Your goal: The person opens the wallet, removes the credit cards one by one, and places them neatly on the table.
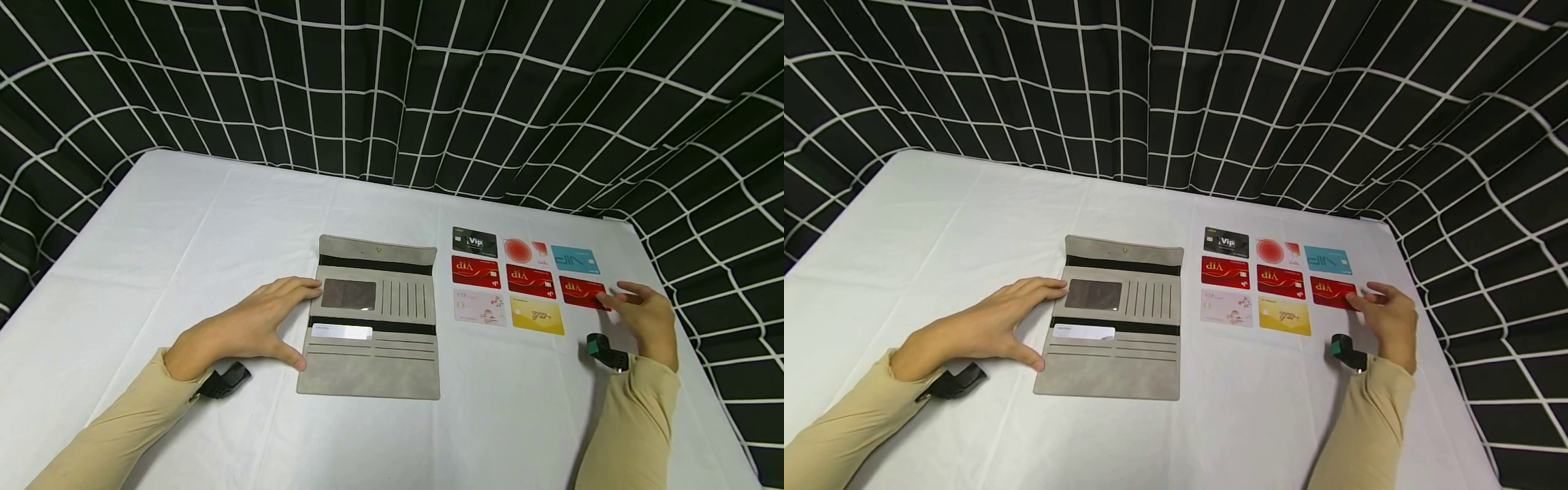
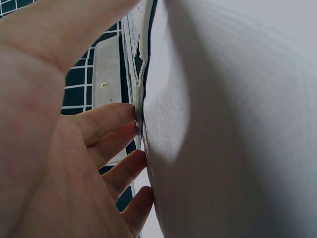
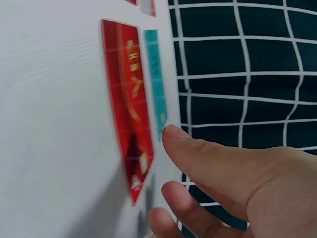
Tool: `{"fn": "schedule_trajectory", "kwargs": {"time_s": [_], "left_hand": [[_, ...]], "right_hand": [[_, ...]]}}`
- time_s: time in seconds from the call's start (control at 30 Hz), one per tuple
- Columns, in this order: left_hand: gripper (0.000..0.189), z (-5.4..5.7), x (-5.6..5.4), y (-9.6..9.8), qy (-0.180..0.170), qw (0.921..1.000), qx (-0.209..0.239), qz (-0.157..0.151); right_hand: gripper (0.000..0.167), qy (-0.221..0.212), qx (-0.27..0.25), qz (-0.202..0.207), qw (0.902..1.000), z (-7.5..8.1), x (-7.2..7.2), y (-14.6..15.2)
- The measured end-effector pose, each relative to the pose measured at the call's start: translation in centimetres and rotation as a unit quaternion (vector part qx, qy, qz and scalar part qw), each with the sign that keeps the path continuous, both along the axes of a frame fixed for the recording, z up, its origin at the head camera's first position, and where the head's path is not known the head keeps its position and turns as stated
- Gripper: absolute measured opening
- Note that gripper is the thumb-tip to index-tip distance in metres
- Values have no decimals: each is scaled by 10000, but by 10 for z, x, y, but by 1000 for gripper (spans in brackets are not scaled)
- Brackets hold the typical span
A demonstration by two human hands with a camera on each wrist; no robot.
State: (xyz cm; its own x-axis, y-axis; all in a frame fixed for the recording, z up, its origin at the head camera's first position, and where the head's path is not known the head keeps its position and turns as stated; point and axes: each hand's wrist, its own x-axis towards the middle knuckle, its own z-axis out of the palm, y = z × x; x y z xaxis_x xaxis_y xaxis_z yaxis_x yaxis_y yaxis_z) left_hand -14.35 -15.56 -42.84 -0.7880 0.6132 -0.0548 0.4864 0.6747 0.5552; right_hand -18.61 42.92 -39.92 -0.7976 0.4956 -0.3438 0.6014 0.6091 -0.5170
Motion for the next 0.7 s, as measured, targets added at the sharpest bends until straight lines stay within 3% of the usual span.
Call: {"fn": "schedule_trajectory", "kwargs": {"time_s": [0.23, 0.7], "left_hand": [[107, 0, -1, 0, 6, 10000, -14, 18], [108, 1, 0, 0, -26, 10000, -21, 17]], "right_hand": [[78, 293, -111, 259, 9992, 7, -2, -9], [74, 782, 60, 1507, 9855, 19, -10, -38]]}}
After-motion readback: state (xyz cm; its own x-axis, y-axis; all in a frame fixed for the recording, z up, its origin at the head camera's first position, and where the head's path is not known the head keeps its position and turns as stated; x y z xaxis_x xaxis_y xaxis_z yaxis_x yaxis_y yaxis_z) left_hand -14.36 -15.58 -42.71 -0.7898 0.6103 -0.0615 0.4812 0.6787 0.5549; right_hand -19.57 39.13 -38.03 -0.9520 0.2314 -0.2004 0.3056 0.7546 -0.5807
